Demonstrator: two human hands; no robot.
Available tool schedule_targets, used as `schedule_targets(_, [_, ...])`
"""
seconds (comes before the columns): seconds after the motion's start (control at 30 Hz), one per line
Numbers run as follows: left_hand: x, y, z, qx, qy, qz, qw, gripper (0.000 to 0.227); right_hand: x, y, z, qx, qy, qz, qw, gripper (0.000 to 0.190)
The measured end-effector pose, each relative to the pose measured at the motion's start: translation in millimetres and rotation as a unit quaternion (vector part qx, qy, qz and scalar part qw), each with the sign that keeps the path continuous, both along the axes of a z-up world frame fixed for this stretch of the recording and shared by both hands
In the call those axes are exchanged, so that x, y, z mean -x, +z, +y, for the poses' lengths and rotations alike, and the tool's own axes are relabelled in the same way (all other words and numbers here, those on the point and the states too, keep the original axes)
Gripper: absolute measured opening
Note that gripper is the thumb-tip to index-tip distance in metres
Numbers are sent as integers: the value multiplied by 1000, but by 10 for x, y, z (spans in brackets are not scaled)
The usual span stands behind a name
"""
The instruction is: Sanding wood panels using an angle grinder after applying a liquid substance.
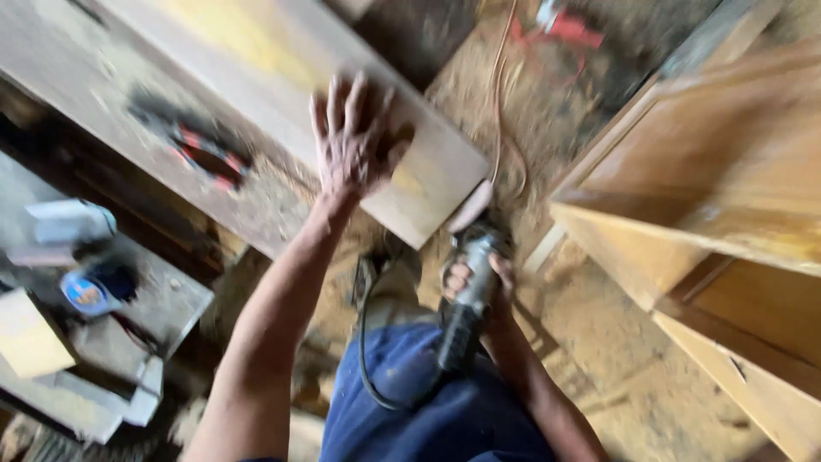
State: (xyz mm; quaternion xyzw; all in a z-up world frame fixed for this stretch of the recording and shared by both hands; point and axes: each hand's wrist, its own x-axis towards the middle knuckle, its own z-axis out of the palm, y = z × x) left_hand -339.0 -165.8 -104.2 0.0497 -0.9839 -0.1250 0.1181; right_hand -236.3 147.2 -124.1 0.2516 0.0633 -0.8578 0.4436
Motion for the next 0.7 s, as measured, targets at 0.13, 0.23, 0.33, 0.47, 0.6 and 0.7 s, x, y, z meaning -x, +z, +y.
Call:
schedule_targets(0.13, [18,61,236,-46,-14,28,998,77,367,193,348,87,11,171,981,53])
schedule_targets(0.23, [4,529,789,-458,-90,-70,882,63,557,560,275,87,11,245,966,56])
schedule_targets(0.33, [24,1045,1273,-751,-76,-75,651,95,614,789,128,130,13,312,941,60])
schedule_targets(0.47, [167,1254,1200,-706,6,14,708,20,695,958,-5,134,47,325,935,59])
schedule_targets(0.6, [-197,1449,900,-513,-209,214,805,69,787,988,-154,136,60,358,922,56])
schedule_targets(0.7, [-408,1481,977,-428,-199,258,843,54,810,1022,-243,140,68,372,915,56])
